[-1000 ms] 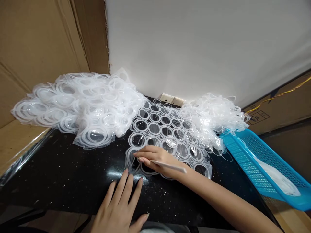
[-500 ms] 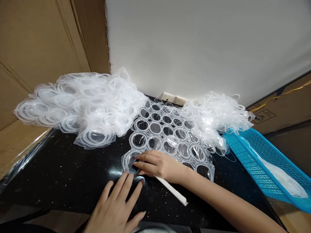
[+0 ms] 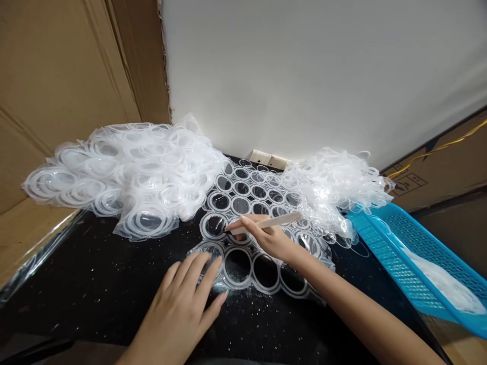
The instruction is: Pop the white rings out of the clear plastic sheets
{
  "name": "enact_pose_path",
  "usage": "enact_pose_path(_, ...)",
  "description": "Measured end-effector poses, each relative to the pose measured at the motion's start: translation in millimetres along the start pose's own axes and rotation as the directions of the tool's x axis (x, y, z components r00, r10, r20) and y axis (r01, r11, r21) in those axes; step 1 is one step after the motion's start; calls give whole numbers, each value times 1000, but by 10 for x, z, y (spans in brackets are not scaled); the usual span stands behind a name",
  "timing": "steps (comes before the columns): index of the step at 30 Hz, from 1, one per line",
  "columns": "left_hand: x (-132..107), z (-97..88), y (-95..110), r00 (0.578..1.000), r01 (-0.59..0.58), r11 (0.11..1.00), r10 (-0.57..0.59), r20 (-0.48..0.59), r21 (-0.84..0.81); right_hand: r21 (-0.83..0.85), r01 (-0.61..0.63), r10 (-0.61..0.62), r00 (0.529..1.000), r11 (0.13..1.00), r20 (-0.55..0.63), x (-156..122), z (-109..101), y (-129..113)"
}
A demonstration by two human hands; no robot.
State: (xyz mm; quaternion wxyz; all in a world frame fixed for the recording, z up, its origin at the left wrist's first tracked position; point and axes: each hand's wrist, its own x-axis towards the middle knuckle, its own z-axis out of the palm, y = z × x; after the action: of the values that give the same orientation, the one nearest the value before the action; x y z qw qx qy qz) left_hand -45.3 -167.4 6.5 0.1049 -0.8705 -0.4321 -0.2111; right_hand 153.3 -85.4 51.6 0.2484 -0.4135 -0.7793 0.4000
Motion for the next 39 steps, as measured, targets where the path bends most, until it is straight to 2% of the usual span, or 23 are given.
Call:
enact_pose_path(3, 151, 103, 53, 997, 80, 993, -81, 17, 87, 44, -71, 68, 995, 997, 67, 118, 28, 110)
enact_pose_path(8, 190, 240, 91, 990, 88, 986, -103, 97, 141, 48, -101, 94, 987, 994, 130, 186, 81, 178)
enact_pose_path(18, 229, 248, 126, 966, 204, 974, -217, 139, 97, 49, -44, 35, 983, 998, 178, 202, 78, 207)
enact_pose_path(24, 215, 263, 117, 974, 194, 975, -205, 100, 106, 41, -59, 52, 985, 997, 165, 186, 90, 196)
enact_pose_path(30, 193, 302, 100, 991, 122, 982, -130, 44, 143, 33, -70, 64, 985, 997, 162, 192, 81, 183)
enact_pose_path(36, 201, 310, 87, 993, 111, 983, -117, 32, 146, -66, 66, -53, 983, 996, 177, 197, 108, 179)
enact_pose_path(39, 201, 305, 85, 994, 105, 984, -110, 28, 145, -43, 30, -23, 989, 999, 145, 186, 119, 190)
